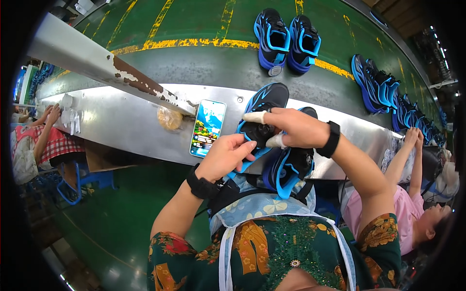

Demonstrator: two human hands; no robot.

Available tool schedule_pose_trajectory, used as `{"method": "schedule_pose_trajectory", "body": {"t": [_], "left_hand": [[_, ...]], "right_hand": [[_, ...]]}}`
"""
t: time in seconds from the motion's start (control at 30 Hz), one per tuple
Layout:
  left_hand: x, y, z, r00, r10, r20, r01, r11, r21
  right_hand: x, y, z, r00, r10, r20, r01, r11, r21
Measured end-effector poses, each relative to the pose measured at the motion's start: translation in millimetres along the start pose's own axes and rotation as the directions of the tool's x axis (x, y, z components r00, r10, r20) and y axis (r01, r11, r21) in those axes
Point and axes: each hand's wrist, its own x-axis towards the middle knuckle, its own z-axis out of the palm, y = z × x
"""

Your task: Cleaning and assembling components on athletic footwear at a production line station.

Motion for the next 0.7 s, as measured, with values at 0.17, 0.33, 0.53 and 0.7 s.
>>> {"method": "schedule_pose_trajectory", "body": {"t": [0.17, 0.33, 0.53, 0.7], "left_hand": [[12, -27, 13, 0.996, 0.000, 0.091, 0.019, 0.979, -0.202], [10, -11, 18, 1.000, 0.027, 0.008, -0.027, 0.997, -0.077], [-23, -41, 49, 0.807, 0.561, 0.182, -0.448, 0.384, 0.807], [-44, -35, 69, 0.877, 0.423, 0.226, -0.461, 0.615, 0.639]], "right_hand": [[-15, 10, 33, 0.901, -0.226, -0.371, 0.078, 0.924, -0.374], [-9, 10, 30, 0.901, -0.181, -0.393, -0.059, 0.849, -0.524], [-87, 9, -19, 0.944, 0.095, -0.317, -0.181, 0.950, -0.253], [-135, -22, 9, 0.942, 0.330, -0.058, -0.335, 0.937, -0.098]]}}
